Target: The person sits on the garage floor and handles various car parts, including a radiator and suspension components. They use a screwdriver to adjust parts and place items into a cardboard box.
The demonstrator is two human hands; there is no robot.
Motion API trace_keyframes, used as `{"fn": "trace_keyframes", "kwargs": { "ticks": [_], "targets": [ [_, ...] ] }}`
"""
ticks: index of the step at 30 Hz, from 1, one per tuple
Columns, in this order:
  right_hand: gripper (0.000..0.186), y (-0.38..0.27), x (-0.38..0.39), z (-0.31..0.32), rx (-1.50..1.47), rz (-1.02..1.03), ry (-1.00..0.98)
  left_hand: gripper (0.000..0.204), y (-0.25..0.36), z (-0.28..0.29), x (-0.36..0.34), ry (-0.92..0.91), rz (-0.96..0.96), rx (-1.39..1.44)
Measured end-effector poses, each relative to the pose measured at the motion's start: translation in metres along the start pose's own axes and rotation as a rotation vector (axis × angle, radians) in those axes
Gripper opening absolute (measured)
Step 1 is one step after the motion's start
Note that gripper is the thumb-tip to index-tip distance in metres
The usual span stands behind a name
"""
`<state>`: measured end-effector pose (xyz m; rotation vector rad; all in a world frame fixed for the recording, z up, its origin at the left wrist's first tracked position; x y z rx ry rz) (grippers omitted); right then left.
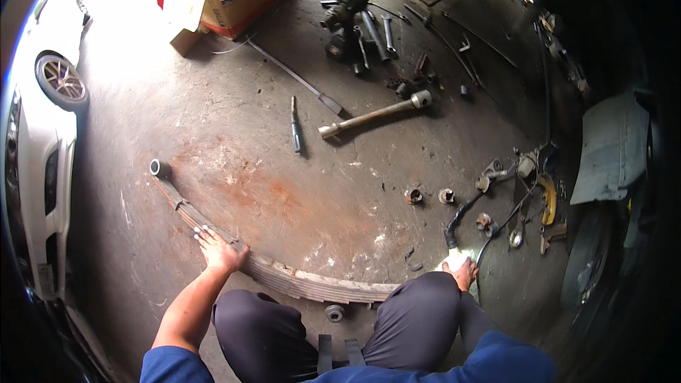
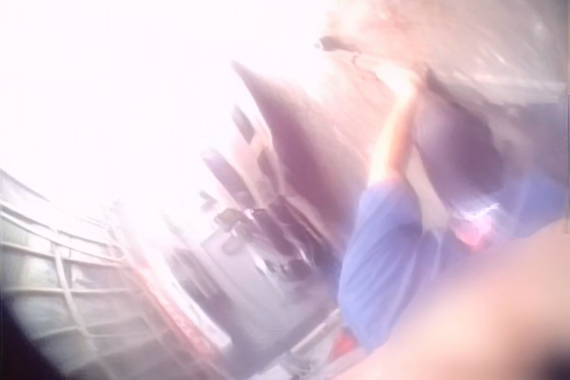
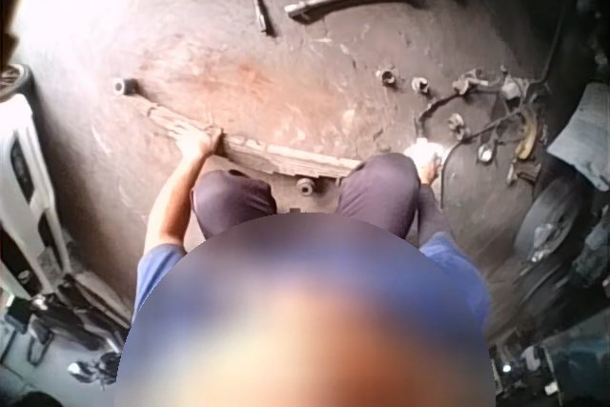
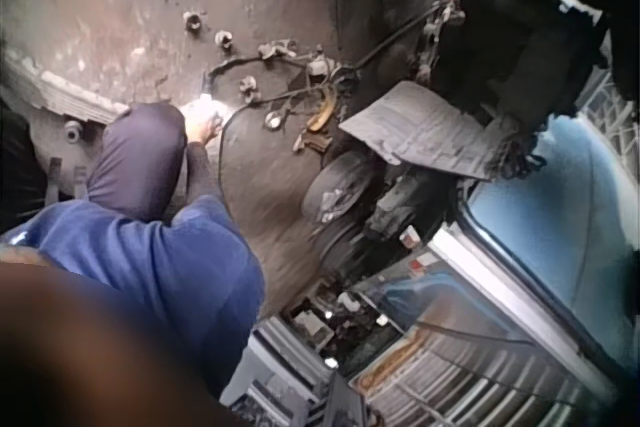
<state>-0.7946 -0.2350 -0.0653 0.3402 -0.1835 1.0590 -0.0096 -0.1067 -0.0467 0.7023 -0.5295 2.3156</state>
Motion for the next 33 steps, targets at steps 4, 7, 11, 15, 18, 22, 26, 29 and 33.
{"fn": "trace_keyframes", "kwargs": {
  "ticks": [4,7,11,15,18,22,26,29,33],
  "targets": [
    [0.06,-0.205,-0.04,0.138,-0.464,0.657,0.262,0.146,0.001,0.001,0.003,0.044,-0.047,0.038],
    [0.05,-0.403,-0.061,0.196,-0.514,1.115,0.286,0.141,0.004,0.007,0.008,0.103,-0.09,0.081],
    [0.065,-0.609,-0.102,0.197,-0.111,1.173,0.171,0.137,0.006,0.015,0.011,0.122,-0.096,0.127],
    [0.077,-0.689,-0.167,0.183,-0.021,0.757,0.039,0.136,0.003,0.018,0.011,0.121,-0.083,0.167],
    [0.084,-0.703,-0.177,0.165,0.018,0.725,0.063,0.137,0.002,0.013,0.008,0.113,-0.073,0.195],
    [0.09,-0.693,-0.174,0.151,0.086,0.724,0.103,0.14,0.003,0.016,0.009,0.065,-0.039,0.193],
    [0.093,-0.686,-0.167,0.158,0.12,0.755,0.079,0.137,0.042,0.056,-0.008,-0.043,0.047,-0.028],
    [0.093,-0.681,-0.163,0.162,0.118,0.769,0.073,0.137,0.161,0.101,-0.032,0.031,-0.223,0.117],
    [0.094,-0.678,-0.173,0.169,0.125,0.798,0.128,0.172,0.306,0.07,-0.058,-0.324,0.039,0.399]
  ]
}}
Point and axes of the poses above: each hand's wrist, its own x-axis away from the middle knuckle, its own z-axis out of the back of the hand, y = z × x, the point moved 10 cm from there along -x, towards the middle knuckle, and after that the axes turned 8 degrees about x, right-handed, at the moved point
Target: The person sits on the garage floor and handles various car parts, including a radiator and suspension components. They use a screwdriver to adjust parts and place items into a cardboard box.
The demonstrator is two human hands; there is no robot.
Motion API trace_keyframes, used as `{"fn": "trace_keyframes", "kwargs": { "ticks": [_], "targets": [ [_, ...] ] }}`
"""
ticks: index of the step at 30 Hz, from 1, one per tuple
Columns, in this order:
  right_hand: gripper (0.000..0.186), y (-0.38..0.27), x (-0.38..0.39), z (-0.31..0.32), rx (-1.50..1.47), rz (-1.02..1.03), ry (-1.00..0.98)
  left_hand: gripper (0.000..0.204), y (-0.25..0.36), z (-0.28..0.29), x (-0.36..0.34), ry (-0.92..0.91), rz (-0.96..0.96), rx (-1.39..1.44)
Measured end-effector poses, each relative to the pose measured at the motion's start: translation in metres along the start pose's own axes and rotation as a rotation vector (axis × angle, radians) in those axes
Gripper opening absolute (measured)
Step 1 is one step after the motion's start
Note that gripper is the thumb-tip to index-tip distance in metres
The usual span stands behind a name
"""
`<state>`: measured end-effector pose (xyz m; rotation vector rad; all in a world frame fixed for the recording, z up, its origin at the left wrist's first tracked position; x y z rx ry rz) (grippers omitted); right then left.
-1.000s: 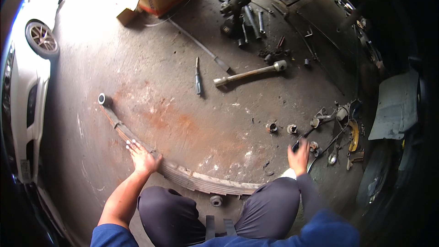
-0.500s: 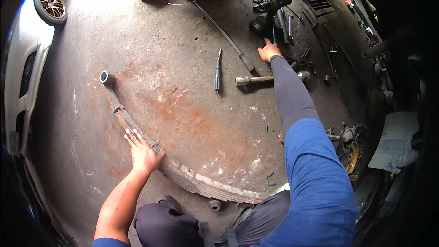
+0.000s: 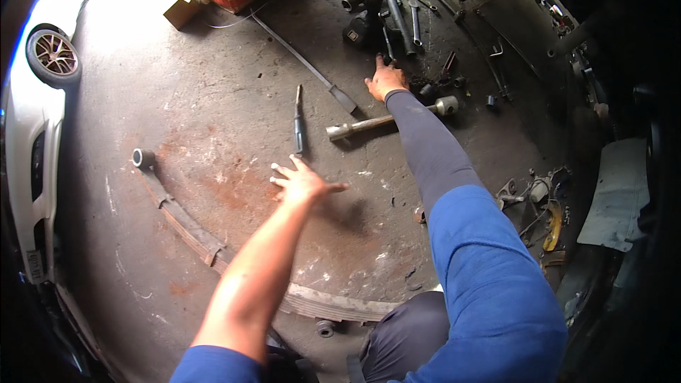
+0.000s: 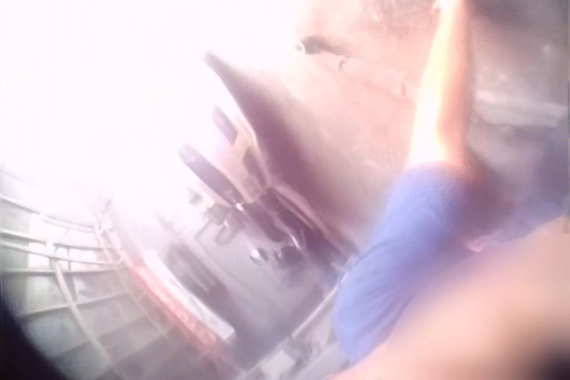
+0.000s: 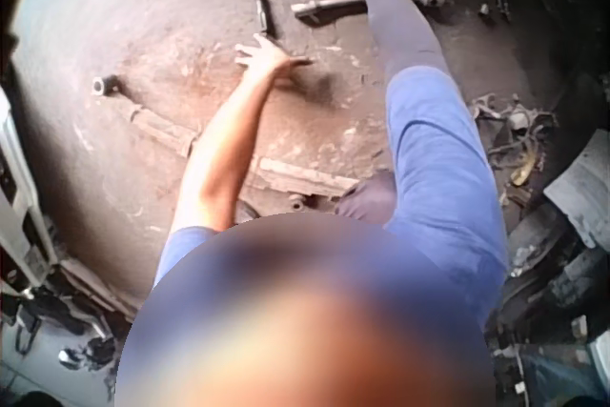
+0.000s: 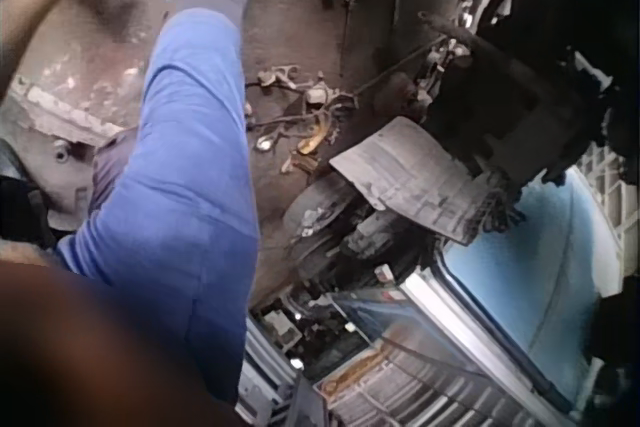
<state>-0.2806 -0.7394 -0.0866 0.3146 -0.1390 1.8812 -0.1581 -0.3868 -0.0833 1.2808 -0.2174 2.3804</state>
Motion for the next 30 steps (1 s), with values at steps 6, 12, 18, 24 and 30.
{"fn": "trace_keyframes", "kwargs": {
  "ticks": [6,12,18,24,30],
  "targets": [
    [0.078,0.05,-0.041,0.01,-0.225,-0.026,0.13,0.188,0.01,-0.033,-0.002,0.155,0.008,-0.036],
    [0.071,0.083,-0.099,0.036,-0.281,-0.125,0.262,0.186,0.012,-0.03,-0.004,0.068,0.019,-0.034],
    [0.076,0.061,-0.143,0.041,0.203,-0.091,-0.017,0.182,0.011,-0.027,-0.006,0.03,0.052,-0.055],
    [0.064,0.073,-0.081,0.049,0.08,0.015,0.198,0.181,0.012,-0.027,-0.002,0.019,0.047,-0.054],
    [0.052,0.083,0.116,0.094,-0.396,0.389,0.544,0.185,0.009,-0.028,-0.001,0.057,0.041,-0.028]
  ]
}}
Point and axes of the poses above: each hand's wrist, its own x-axis away from the middle knuckle, its own z-axis out of the back of the hand, y = z × x, the point moved 10 cm from there along -x, towards the middle knuckle, and after that the axes turned 8 degrees about x, right-handed, at the moved point
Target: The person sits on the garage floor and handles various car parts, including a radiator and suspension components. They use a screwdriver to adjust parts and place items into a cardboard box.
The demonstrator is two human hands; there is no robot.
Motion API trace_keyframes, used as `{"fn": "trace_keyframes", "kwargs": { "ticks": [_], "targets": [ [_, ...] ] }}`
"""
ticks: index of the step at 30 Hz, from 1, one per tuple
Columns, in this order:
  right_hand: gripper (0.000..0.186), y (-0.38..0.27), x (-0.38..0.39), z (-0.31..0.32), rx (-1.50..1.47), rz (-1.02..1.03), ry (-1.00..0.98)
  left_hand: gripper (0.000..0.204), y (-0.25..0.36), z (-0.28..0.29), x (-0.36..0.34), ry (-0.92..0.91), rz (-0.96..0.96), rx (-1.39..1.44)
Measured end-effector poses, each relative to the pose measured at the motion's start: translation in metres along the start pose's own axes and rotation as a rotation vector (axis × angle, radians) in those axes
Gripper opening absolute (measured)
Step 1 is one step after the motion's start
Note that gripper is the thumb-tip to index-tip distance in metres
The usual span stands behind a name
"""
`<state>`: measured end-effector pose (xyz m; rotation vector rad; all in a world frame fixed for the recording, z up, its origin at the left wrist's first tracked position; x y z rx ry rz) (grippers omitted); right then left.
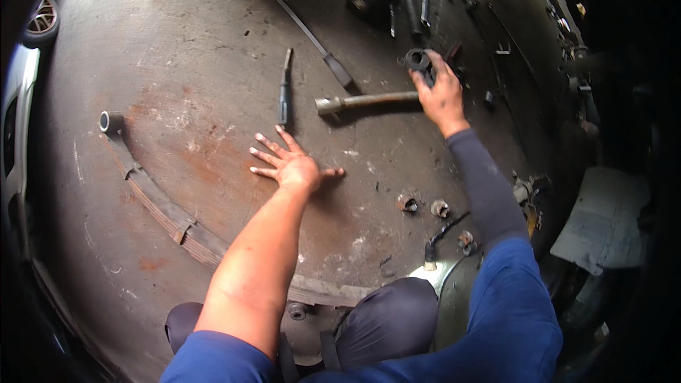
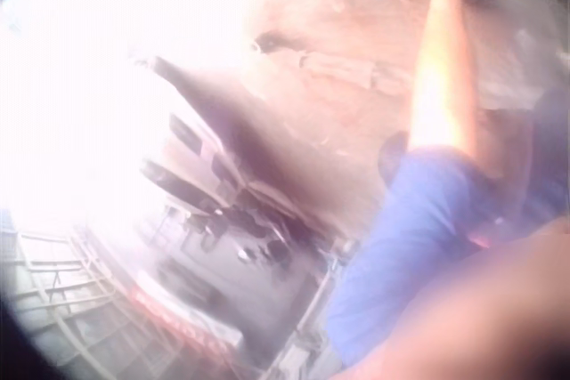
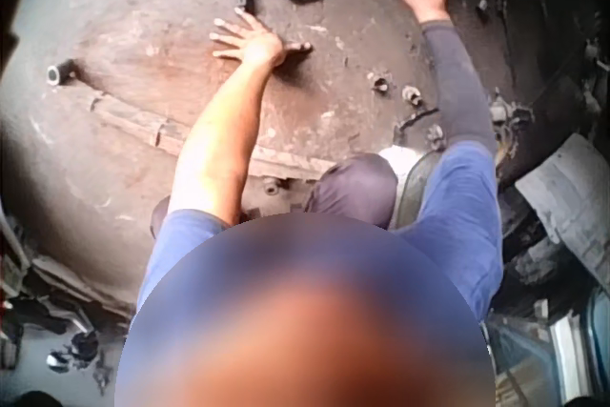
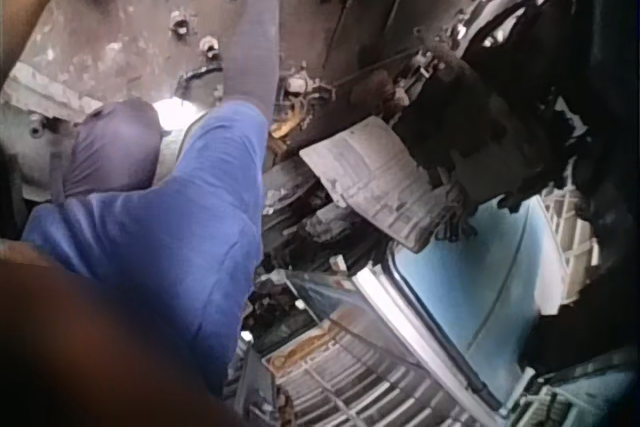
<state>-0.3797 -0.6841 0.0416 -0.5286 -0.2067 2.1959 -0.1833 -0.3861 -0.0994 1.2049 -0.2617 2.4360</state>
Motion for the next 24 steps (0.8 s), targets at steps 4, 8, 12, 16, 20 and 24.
{"fn": "trace_keyframes", "kwargs": {
  "ticks": [4,8,12,16,20,24],
  "targets": [
    [0.051,-0.053,0.086,0.078,-0.048,-0.002,-0.056,0.183,0.002,0.0,0.003,0.042,0.01,-0.007],
    [0.047,-0.076,0.154,0.134,-0.043,-0.1,-0.117,0.18,0.002,-0.003,0.005,0.062,0.029,-0.025],
    [0.043,-0.067,0.243,0.157,-0.584,-0.422,-0.211,0.181,-0.001,-0.009,0.003,0.135,0.016,-0.043],
    [0.045,-0.06,0.378,0.157,-1.425,-0.998,-0.297,0.179,-0.005,-0.009,-0.014,0.092,-0.068,-0.042],
    [0.053,-0.059,0.462,0.195,-1.785,-0.989,-0.12,0.121,-0.032,0.021,-0.036,-0.23,-0.459,-0.059],
    [0.066,-0.039,0.532,0.221,-1.764,-1.141,0.167,0.062,-0.119,0.106,-0.042,0.183,-0.775,-0.217]
  ]
}}
Point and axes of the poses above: each hand's wrist, its own x-axis away from the middle knuckle, its own z-axis out of the back of the hand, y = z × x, the point moved 10 cm from there along -x, towards the middle knuckle, and after that the axes turned 8 degrees about x, right-handed, at the moved point
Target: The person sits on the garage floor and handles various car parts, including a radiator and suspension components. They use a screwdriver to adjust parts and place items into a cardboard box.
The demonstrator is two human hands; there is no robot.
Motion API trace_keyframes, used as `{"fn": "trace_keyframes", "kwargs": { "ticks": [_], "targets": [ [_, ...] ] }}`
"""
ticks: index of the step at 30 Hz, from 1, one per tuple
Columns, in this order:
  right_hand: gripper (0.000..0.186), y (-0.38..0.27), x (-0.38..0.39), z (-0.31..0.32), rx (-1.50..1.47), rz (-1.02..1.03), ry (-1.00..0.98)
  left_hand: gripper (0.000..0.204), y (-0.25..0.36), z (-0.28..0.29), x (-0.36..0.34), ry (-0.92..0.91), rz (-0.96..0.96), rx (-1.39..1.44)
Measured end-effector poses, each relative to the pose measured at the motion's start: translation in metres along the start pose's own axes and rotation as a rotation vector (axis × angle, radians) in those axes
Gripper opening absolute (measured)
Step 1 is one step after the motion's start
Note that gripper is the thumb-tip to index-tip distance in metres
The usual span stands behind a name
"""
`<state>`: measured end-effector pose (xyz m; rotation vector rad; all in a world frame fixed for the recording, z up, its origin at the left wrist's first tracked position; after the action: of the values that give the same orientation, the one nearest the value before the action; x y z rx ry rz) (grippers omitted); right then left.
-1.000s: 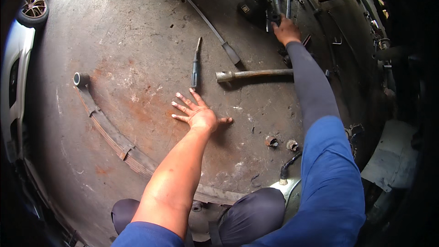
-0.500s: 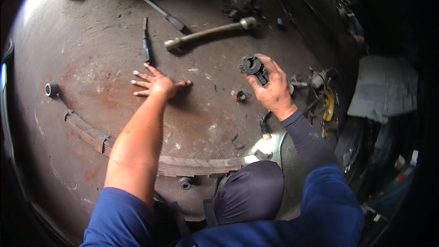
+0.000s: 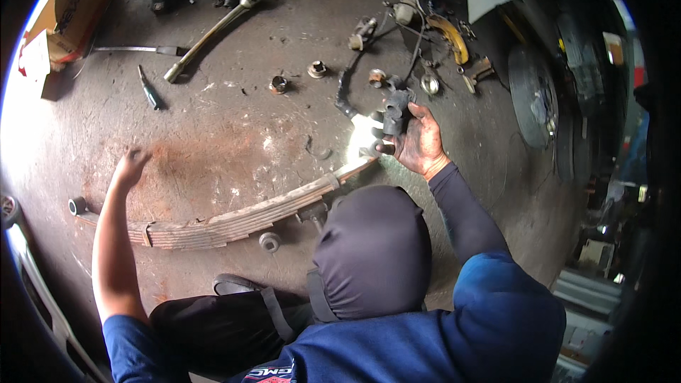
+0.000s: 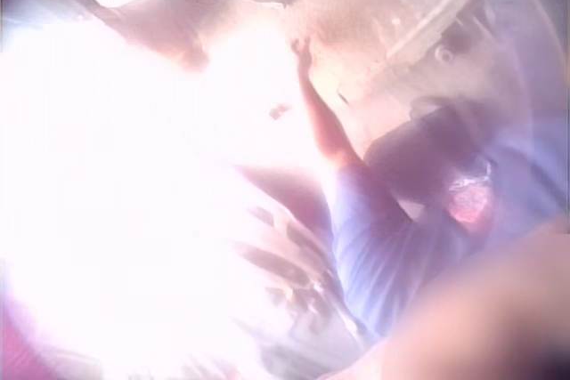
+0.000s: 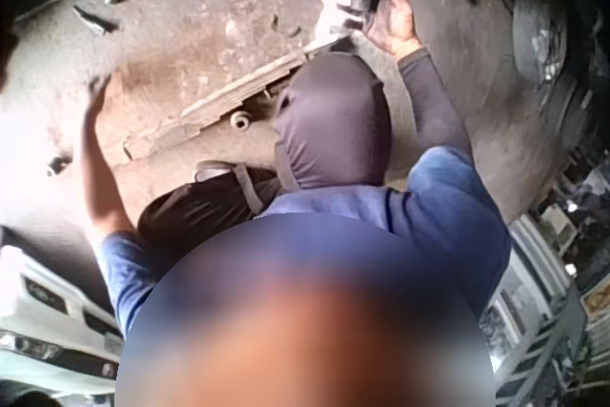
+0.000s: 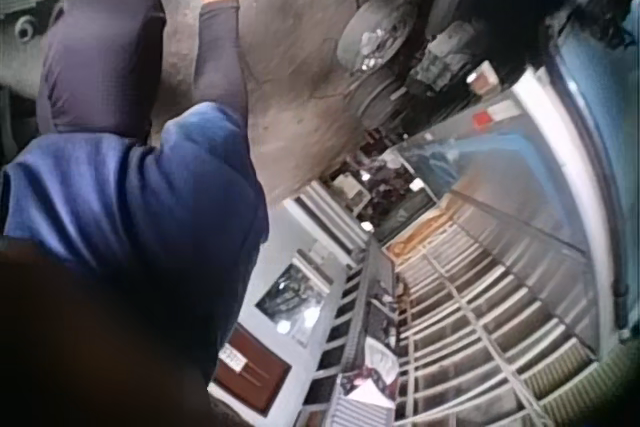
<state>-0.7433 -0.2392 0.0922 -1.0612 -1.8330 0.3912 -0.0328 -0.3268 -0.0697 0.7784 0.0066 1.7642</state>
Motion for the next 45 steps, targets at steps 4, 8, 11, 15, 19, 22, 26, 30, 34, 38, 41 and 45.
{"fn": "trace_keyframes", "kwargs": {
  "ticks": [4,8,11,15,19,22,26,30,34,38,41,45],
  "targets": [
    [0.067,0.012,0.026,0.027,-0.083,0.001,0.015,0.069,-0.122,0.013,0.106,-0.145,0.201,-0.172],
    [0.043,0.043,0.028,0.069,0.031,-0.03,0.108,0.074,-0.181,0.025,0.156,-0.051,0.245,0.07],
    [0.034,0.071,0.018,0.122,0.059,-0.048,0.276,0.076,-0.179,0.027,0.166,-0.051,0.25,0.124],
    [0.029,0.065,0.008,0.206,0.286,-0.056,0.494,0.075,-0.147,0.03,0.178,-0.091,0.326,0.195],
    [0.031,0.031,-0.018,0.263,0.664,-0.058,0.591,0.073,-0.09,0.046,0.177,-0.041,0.146,0.158],
    [0.05,-0.012,-0.051,0.273,1.073,0.01,0.622,0.071,-0.069,0.057,0.181,-0.033,0.17,0.123],
    [0.081,-0.045,-0.094,0.243,1.616,-0.028,0.588,0.071,-0.044,0.085,0.206,0.063,0.137,-0.009],
    [0.078,-0.051,-0.133,0.197,1.906,-0.018,0.482,0.063,-0.053,0.089,0.258,0.091,0.134,-0.08],
    [0.072,-0.049,-0.158,0.194,1.963,-0.08,0.541,0.061,-0.121,0.073,0.321,0.04,0.299,-0.079],
    [0.071,-0.05,-0.171,0.201,1.884,-0.031,0.575,0.062,-0.215,0.043,0.402,0.014,0.604,0.07],
    [0.067,-0.057,-0.168,0.201,1.832,0.029,0.574,0.065,-0.254,0.012,0.458,-0.047,0.762,0.234],
    [0.071,-0.077,-0.161,0.197,1.571,0.118,0.611,0.064,-0.237,-0.027,0.498,-0.108,0.761,0.23]
  ]
}}
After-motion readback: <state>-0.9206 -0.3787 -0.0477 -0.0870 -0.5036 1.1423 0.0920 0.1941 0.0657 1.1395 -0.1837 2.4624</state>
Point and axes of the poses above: each hand's wrist, its own x-axis away from the middle knuckle, its own z-axis out of the back of the hand, y = z × x, the point moved 10 cm from there along -x, towards the middle knuckle, and after that the axes turned 8 degrees about x, right-handed, at the moved point
